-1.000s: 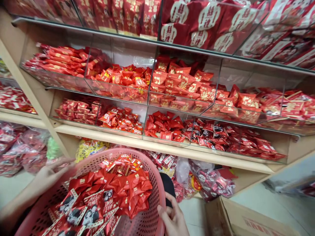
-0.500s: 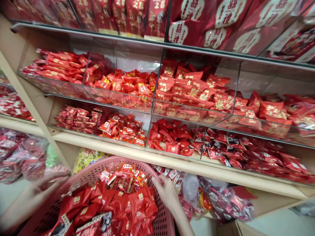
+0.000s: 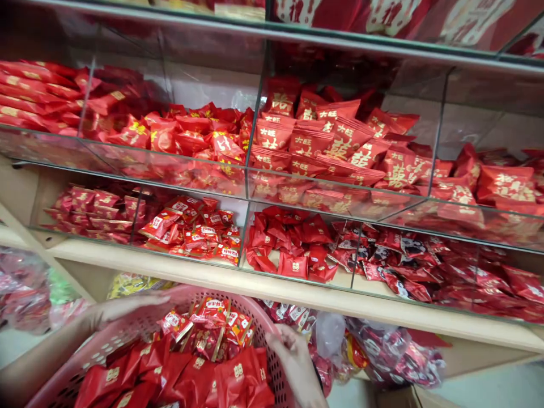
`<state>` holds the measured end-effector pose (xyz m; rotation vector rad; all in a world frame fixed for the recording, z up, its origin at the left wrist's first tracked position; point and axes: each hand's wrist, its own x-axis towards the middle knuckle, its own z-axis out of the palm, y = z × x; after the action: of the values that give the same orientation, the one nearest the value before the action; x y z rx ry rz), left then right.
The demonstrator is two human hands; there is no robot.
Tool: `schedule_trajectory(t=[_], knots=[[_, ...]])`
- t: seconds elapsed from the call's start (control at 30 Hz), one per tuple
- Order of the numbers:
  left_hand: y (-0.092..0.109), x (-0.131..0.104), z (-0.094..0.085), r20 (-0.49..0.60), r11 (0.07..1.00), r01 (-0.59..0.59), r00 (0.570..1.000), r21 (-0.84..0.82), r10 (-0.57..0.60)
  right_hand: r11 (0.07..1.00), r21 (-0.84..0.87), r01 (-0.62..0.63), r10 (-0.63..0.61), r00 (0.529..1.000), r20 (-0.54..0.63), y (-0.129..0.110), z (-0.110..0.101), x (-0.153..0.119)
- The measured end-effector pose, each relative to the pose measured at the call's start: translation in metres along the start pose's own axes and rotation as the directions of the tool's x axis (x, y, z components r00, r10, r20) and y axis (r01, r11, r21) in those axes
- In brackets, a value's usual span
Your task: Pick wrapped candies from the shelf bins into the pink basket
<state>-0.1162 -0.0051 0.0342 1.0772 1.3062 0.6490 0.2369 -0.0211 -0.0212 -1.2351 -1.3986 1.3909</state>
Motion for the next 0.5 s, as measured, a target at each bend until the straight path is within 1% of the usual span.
schedule_trajectory(t=[0.03, 0.07, 0.1, 0.13, 0.23, 0.3, 0.37, 0.43, 0.5], knots=[[-0.001, 0.008, 0.003, 0.126, 0.992, 0.055, 0.991, -0.113, -0.041, 0.998, 0.051, -0.035, 0.035, 0.999, -0.004, 0.001, -0.003, -0.001], [-0.002, 0.015, 0.004, 0.243, 0.979, 0.120, 0.967, -0.164, -0.078, 0.993, 0.100, -0.070, 0.072, 0.997, -0.011, 0.003, -0.005, -0.001], [-0.005, 0.021, 0.005, 0.308, 0.964, 0.164, 0.947, -0.211, -0.093, 0.984, 0.143, -0.106, 0.109, 0.994, -0.017, 0.005, -0.008, -0.002], [-0.008, 0.026, 0.005, 0.337, 0.948, 0.188, 0.937, -0.258, -0.095, 0.974, 0.180, -0.140, 0.147, 0.989, -0.025, 0.006, -0.009, -0.003], [-0.015, 0.029, 0.003, 0.327, 0.906, 0.256, 0.934, -0.336, -0.142, 0.937, 0.273, -0.216, 0.236, 0.971, -0.040, 0.007, -0.008, -0.006], [-0.017, 0.025, 0.000, 0.307, 0.890, 0.319, 0.926, -0.327, -0.219, 0.918, 0.314, -0.242, 0.262, 0.965, -0.022, 0.006, -0.002, -0.010], [-0.018, 0.019, -0.003, 0.270, 0.884, 0.356, 0.921, -0.301, -0.279, 0.907, 0.346, -0.241, 0.259, 0.966, -0.005, 0.003, 0.005, -0.014], [-0.020, 0.012, -0.007, 0.209, 0.895, 0.341, 0.934, -0.287, -0.289, 0.905, 0.364, -0.220, 0.238, 0.971, -0.004, 0.001, 0.011, -0.018], [-0.020, 0.006, -0.009, 0.146, 0.918, 0.298, 0.952, -0.263, -0.267, 0.916, 0.355, -0.186, 0.203, 0.979, -0.012, -0.002, 0.016, -0.022]])
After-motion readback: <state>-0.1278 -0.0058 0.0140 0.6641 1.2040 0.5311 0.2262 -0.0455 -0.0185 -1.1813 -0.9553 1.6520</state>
